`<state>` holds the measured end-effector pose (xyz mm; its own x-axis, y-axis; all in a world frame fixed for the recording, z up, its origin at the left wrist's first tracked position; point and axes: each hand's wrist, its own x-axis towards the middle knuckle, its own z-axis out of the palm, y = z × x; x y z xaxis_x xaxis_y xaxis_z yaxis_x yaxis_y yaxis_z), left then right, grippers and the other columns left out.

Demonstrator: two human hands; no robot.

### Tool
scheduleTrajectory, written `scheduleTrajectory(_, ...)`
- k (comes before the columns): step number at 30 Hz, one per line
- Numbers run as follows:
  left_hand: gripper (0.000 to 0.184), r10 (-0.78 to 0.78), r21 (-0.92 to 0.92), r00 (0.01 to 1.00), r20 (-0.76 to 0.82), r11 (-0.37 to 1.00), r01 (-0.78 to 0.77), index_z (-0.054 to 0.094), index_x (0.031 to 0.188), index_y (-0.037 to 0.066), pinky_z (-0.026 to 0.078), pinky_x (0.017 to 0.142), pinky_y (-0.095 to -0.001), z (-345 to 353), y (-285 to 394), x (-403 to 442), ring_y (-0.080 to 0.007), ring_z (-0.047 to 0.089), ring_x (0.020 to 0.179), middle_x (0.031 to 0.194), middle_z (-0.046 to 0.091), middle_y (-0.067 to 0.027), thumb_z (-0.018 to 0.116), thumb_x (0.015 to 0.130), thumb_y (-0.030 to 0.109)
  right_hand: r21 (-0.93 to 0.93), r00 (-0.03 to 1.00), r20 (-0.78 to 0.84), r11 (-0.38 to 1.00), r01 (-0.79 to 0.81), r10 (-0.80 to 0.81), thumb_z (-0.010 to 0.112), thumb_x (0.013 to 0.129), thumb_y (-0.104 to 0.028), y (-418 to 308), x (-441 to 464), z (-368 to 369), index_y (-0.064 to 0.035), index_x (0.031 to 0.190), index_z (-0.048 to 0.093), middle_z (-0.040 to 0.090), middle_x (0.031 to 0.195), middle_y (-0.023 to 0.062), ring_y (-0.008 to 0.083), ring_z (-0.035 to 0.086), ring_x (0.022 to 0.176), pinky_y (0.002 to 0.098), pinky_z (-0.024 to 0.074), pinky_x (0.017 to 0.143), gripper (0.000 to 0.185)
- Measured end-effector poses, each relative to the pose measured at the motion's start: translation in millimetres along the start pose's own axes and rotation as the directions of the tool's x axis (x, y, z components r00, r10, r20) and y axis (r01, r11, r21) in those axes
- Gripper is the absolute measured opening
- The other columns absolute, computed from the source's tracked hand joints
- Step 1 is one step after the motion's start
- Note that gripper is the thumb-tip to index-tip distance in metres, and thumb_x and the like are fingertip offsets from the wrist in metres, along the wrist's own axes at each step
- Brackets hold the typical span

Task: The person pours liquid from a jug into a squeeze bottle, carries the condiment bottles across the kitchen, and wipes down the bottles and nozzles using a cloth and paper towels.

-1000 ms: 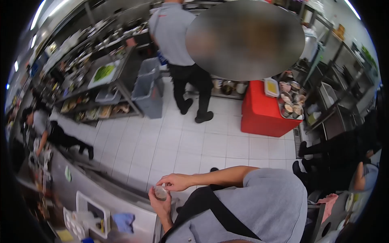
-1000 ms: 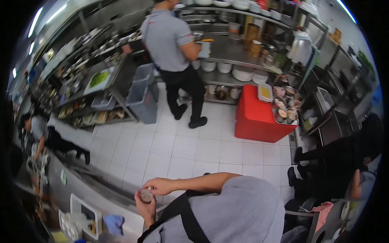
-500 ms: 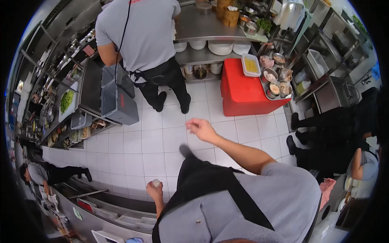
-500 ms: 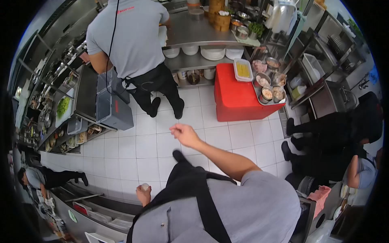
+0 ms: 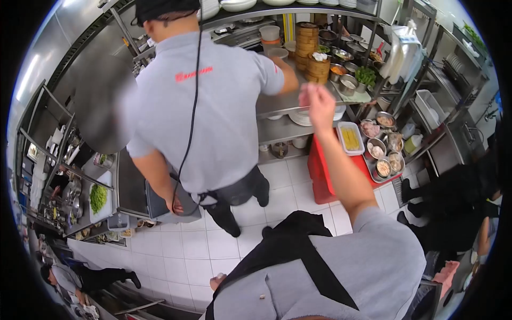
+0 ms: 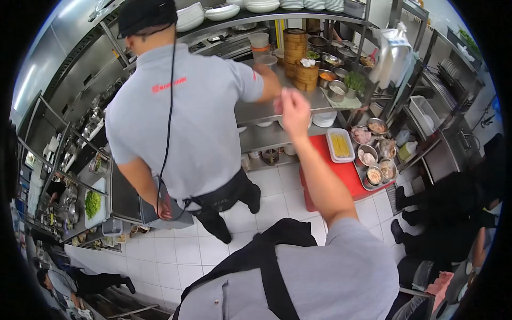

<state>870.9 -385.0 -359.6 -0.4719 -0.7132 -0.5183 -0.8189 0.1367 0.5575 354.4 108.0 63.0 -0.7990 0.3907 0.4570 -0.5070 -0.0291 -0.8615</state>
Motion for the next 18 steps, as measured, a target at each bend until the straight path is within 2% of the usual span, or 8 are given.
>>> scheduleTrajectory(4,0.060,0.072,-0.031,0.974,-0.214,0.996,-0.081,0.063,0.105,-0.011,0.055,0.081,-0.0420,7.8,71.4,25.1,-0.0305,0.069,0.088,0.095,0.072,-0.0218,0.090,0.064,0.025,0.111,0.949,-0.073,0.943,0.312,-0.306,0.061,0.102,-0.020,-41.4,146.3,69.9,-0.0005,0.096,0.075,0.069,0.074,0.0016,0.0068,0.058,0.063,0.0224,0.0459,0.058,0.024)
scheduleTrajectory(6,0.061,0.015,-0.125,0.975,-0.220,0.991,-0.044,0.064,0.105,-0.011,0.055,0.081,-0.0415,23.3,79.5,32.1,-0.0310,0.069,0.088,0.096,0.072,-0.0215,0.090,0.063,0.024,0.220,0.910,-0.044,0.884,0.412,-0.413,0.064,0.099,-0.019,-57.4,205.9,122.9,-0.0016,0.097,0.075,0.071,0.074,0.0032,0.0076,0.061,0.064,0.0230,0.0465,0.059,0.021)
scheduleTrajectory(8,0.061,-0.178,-0.077,0.934,-0.310,0.984,0.162,0.064,0.100,-0.011,0.055,0.082,-0.0432,45.0,93.7,25.0,-0.0319,0.070,0.089,0.097,0.072,-0.0236,0.092,0.061,0.027,0.103,0.880,0.092,0.884,0.456,-0.465,0.069,0.095,-0.025,-63.4,264.7,179.1,-0.0032,0.103,0.076,0.076,0.090,0.0094,0.0174,0.072,0.079,0.0316,0.0545,0.070,0.024)
scheduleTrajectory(10,0.061,-0.251,-0.066,0.901,-0.354,0.968,0.244,0.064,0.101,-0.011,0.055,0.083,-0.0432,76.5,120.9,16.0,-0.0319,0.070,0.089,0.097,0.072,-0.0235,0.092,0.061,0.027,0.041,0.821,0.210,0.844,0.535,-0.531,0.057,0.095,-0.021,-70.1,306.0,227.2,-0.0058,0.100,0.071,0.072,0.085,0.0225,0.0448,0.069,0.089,0.0514,0.0531,0.079,0.021)
scheduleTrajectory(12,0.061,-0.274,-0.078,0.891,-0.363,0.961,0.264,0.063,0.101,-0.011,0.055,0.083,-0.0432,108.6,148.1,0.2,-0.0319,0.070,0.089,0.097,0.072,-0.0234,0.092,0.062,0.026,-0.024,0.686,0.276,0.709,0.705,-0.673,0.065,0.091,-0.024,-65.1,343.5,299.8,-0.0058,0.090,0.077,0.074,0.090,0.0189,0.0408,0.071,0.090,0.0481,0.0550,0.080,0.022)
scheduleTrajectory(13,0.061,-0.278,-0.083,0.885,-0.373,0.960,0.267,0.063,0.101,-0.011,0.055,0.083,-0.0432,122.8,160.9,-7.9,-0.0319,0.070,0.089,0.097,0.072,-0.0233,0.092,0.062,0.026,0.011,0.678,0.291,0.711,0.704,-0.676,0.065,0.091,-0.024,-57.7,368.1,337.9,-0.0058,0.090,0.077,0.074,0.090,0.0189,0.0408,0.071,0.090,0.0481,0.0550,0.080,0.022)
scheduleTrajectory(15,0.061,-0.295,-0.116,0.876,-0.381,0.956,0.271,0.063,0.102,-0.011,0.055,0.083,-0.0432,149.0,186.1,-22.0,-0.0318,0.070,0.089,0.097,0.072,-0.0232,0.092,0.062,0.026,-0.047,0.497,0.612,0.598,0.800,-0.616,0.066,0.089,-0.023,-38.0,408.5,409.1,-0.0090,0.095,0.079,0.075,0.095,0.0179,0.0398,0.071,0.094,0.0480,0.0560,0.085,0.020)
scheduleTrajectory(18,0.062,-0.325,-0.158,0.857,-0.399,0.945,0.285,0.062,0.103,-0.010,0.055,0.083,-0.0431,184.3,214.4,-41.7,-0.0318,0.070,0.089,0.097,0.072,-0.0231,0.092,0.062,0.026,-0.173,0.531,0.718,0.624,0.762,-0.450,0.067,0.088,-0.023,-29.8,408.7,468.7,-0.0109,0.096,0.080,0.075,0.101,0.0201,0.0404,0.071,0.098,0.0492,0.0562,0.090,0.019)
